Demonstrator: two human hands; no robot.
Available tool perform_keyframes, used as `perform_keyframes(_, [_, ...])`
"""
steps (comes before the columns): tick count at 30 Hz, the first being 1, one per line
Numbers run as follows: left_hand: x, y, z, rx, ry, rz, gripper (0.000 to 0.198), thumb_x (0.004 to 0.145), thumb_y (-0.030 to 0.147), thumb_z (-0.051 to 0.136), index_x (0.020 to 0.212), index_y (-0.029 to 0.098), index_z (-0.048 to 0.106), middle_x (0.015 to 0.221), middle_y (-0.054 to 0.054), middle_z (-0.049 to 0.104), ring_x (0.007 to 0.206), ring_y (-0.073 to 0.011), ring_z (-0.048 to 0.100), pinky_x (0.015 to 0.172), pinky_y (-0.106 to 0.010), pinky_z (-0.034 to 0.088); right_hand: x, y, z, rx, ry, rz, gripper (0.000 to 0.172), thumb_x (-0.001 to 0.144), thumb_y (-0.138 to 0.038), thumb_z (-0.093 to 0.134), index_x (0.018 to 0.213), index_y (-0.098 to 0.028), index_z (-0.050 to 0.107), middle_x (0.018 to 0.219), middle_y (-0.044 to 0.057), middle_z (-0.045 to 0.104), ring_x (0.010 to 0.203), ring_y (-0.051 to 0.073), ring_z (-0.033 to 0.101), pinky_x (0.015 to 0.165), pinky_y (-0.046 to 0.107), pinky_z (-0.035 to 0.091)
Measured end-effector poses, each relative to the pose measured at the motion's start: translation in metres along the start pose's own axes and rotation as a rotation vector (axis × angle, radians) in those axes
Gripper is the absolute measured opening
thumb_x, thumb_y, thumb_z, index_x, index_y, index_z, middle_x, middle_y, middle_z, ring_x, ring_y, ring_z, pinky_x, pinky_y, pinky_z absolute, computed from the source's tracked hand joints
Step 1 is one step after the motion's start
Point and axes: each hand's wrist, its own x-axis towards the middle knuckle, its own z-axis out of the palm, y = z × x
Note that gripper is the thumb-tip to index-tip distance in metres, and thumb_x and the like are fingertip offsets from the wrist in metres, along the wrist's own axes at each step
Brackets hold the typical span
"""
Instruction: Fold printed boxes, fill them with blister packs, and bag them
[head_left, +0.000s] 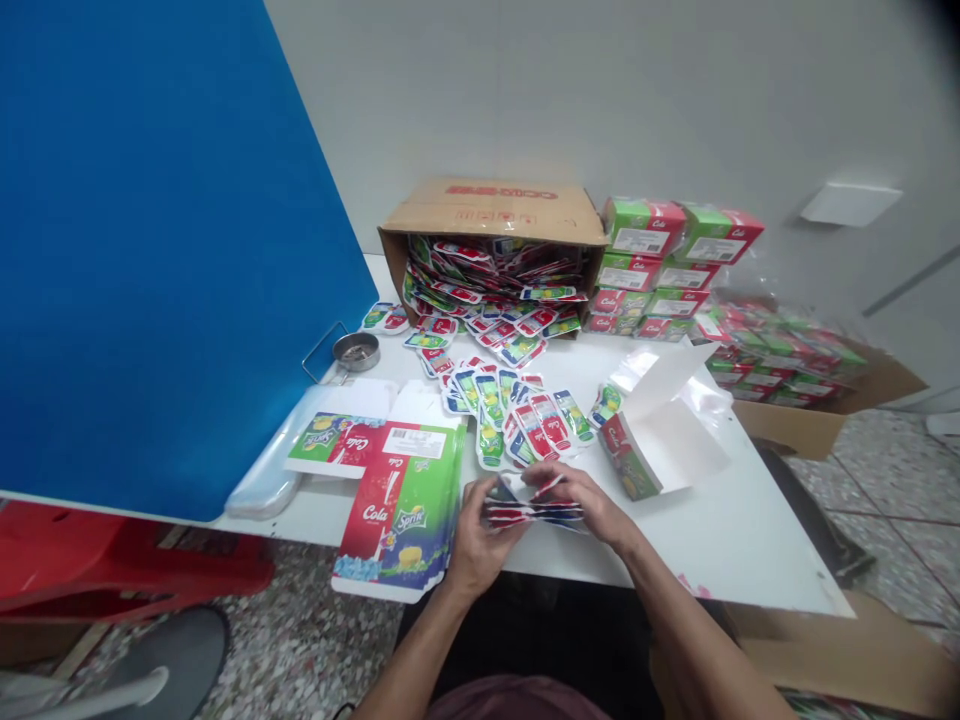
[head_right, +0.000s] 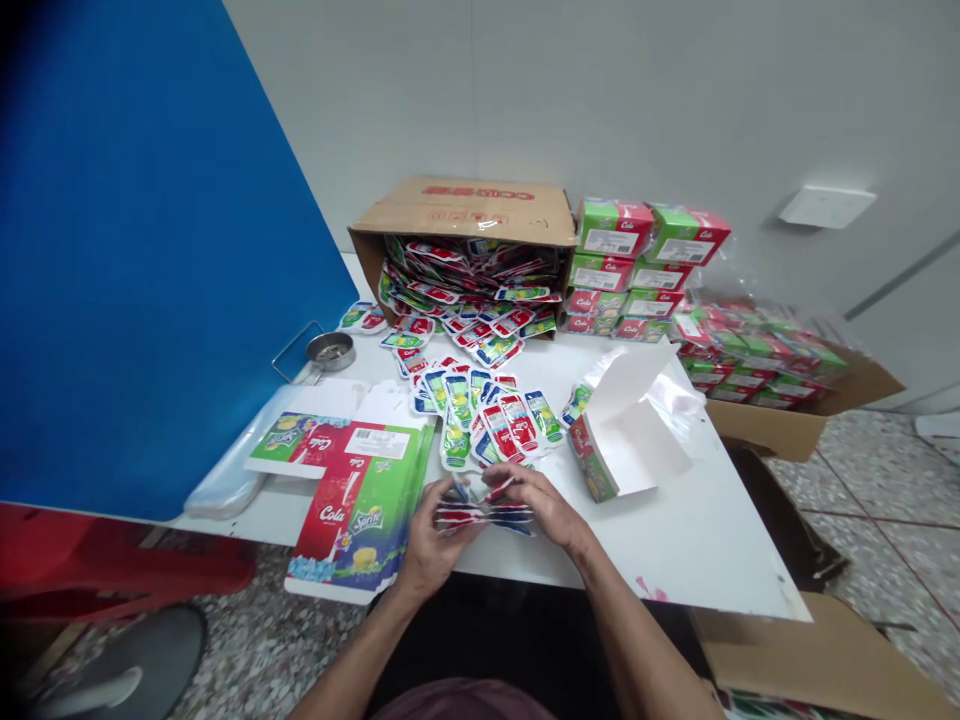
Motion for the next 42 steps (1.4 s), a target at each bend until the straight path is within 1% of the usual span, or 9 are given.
perform_keyframes(4, [0.002, 0.002, 0.001, -0.018, 0.039, -0.03, 0.053, 0.076, 0.033, 0.083, 0.121, 0.021, 0.059, 0.107, -0.006, 0.066, 0.091, -0.0207, 0.07, 0.084, -0.036, 0.06, 0.027, -0.009, -0.018, -0.171, 0.356, -0.107, 0.053, 0.097, -0.059, 0.041, 0.121, -0.019, 0.066, 0.117, 0.012, 0.071, 0.11, 0.029, 0.065, 0.1, 0.044, 0.048])
perform_keyframes(7, [0.004, 0.005, 0.0, 0.076, -0.011, 0.074, 0.034, 0.078, 0.032, 0.081, 0.108, 0.019, 0.068, 0.106, -0.007, 0.066, 0.097, -0.0224, 0.069, 0.091, -0.037, 0.057, 0.059, -0.018, -0.027, -0.657, 0.569, 0.08, 0.068, 0.086, -0.064, 0.061, 0.132, -0.014, 0.058, 0.131, 0.019, 0.063, 0.121, 0.034, 0.059, 0.102, 0.046, 0.044])
perform_keyframes(11, [0.004, 0.005, -0.001, 0.013, -0.098, 0.089, 0.025, 0.08, 0.032, 0.079, 0.097, 0.017, 0.069, 0.117, -0.011, 0.068, 0.107, -0.0251, 0.068, 0.095, -0.037, 0.055, 0.086, -0.021, -0.021, -1.075, 0.467, 0.358, 0.058, 0.091, -0.049, 0.058, 0.133, -0.01, 0.054, 0.123, 0.024, 0.066, 0.113, 0.037, 0.064, 0.093, 0.045, 0.048])
perform_keyframes(17, [0.0, 0.006, 0.0, -0.129, -0.084, -0.134, 0.049, 0.074, 0.034, 0.084, 0.115, 0.018, 0.062, 0.094, -0.004, 0.075, 0.081, -0.02, 0.072, 0.076, -0.032, 0.059, 0.077, -0.012, -0.011, -1.314, 0.375, 0.353, 0.031, 0.095, -0.025, 0.046, 0.117, -0.013, 0.064, 0.109, 0.02, 0.07, 0.1, 0.032, 0.069, 0.085, 0.039, 0.049])
perform_keyframes(26, [0.003, 0.01, 0.001, -0.132, -0.099, -0.116, 0.03, 0.076, 0.033, 0.082, 0.096, 0.017, 0.067, 0.085, -0.004, 0.075, 0.076, -0.02, 0.07, 0.073, -0.033, 0.057, 0.057, -0.007, -0.017, -1.185, 0.29, 0.192, 0.061, 0.09, -0.028, 0.057, 0.148, -0.016, 0.043, 0.147, 0.016, 0.053, 0.127, 0.03, 0.054, 0.101, 0.035, 0.044])
perform_keyframes(32, [0.0, 0.004, 0.0, -0.103, -0.114, -0.119, 0.031, 0.077, 0.034, 0.082, 0.097, 0.017, 0.065, 0.082, -0.003, 0.073, 0.074, -0.0192, 0.069, 0.071, -0.032, 0.056, 0.061, -0.002, -0.017, -1.156, 0.431, 0.22, 0.047, 0.087, -0.014, 0.049, 0.133, -0.018, 0.06, 0.126, 0.016, 0.067, 0.11, 0.03, 0.064, 0.094, 0.04, 0.048])
perform_keyframes(36, [0.0, 0.004, -0.003, -0.071, -0.139, -0.025, 0.03, 0.077, 0.032, 0.082, 0.097, 0.017, 0.066, 0.098, -0.007, 0.071, 0.092, -0.0238, 0.071, 0.084, -0.036, 0.057, 0.036, 0.002, -0.023, -0.638, 0.635, -0.091, 0.028, 0.088, -0.022, 0.049, 0.109, -0.021, 0.069, 0.109, 0.008, 0.073, 0.1, 0.026, 0.067, 0.095, 0.039, 0.05])
perform_keyframes(39, [0.001, 0.004, -0.002, -0.091, -0.083, 0.03, 0.058, 0.074, 0.031, 0.085, 0.125, 0.021, 0.06, 0.134, -0.014, 0.06, 0.124, -0.0311, 0.062, 0.099, -0.043, 0.054, 0.015, 0.001, -0.016, -0.229, 0.452, -0.207, 0.015, 0.085, -0.028, 0.056, 0.091, -0.022, 0.07, 0.102, 0.007, 0.075, 0.098, 0.025, 0.067, 0.09, 0.039, 0.052])
perform_keyframes(42, [0.001, 0.0, 0.0, -0.11, 0.008, 0.039, 0.103, 0.07, 0.03, 0.088, 0.154, 0.027, 0.03, 0.147, -0.017, 0.05, 0.138, -0.0345, 0.051, 0.103, -0.047, 0.052, 0.006, -0.001, -0.003, -0.033, 0.156, -0.05, 0.018, 0.081, -0.026, 0.055, 0.087, -0.02, 0.072, 0.097, 0.006, 0.076, 0.092, 0.025, 0.069, 0.085, 0.038, 0.053])
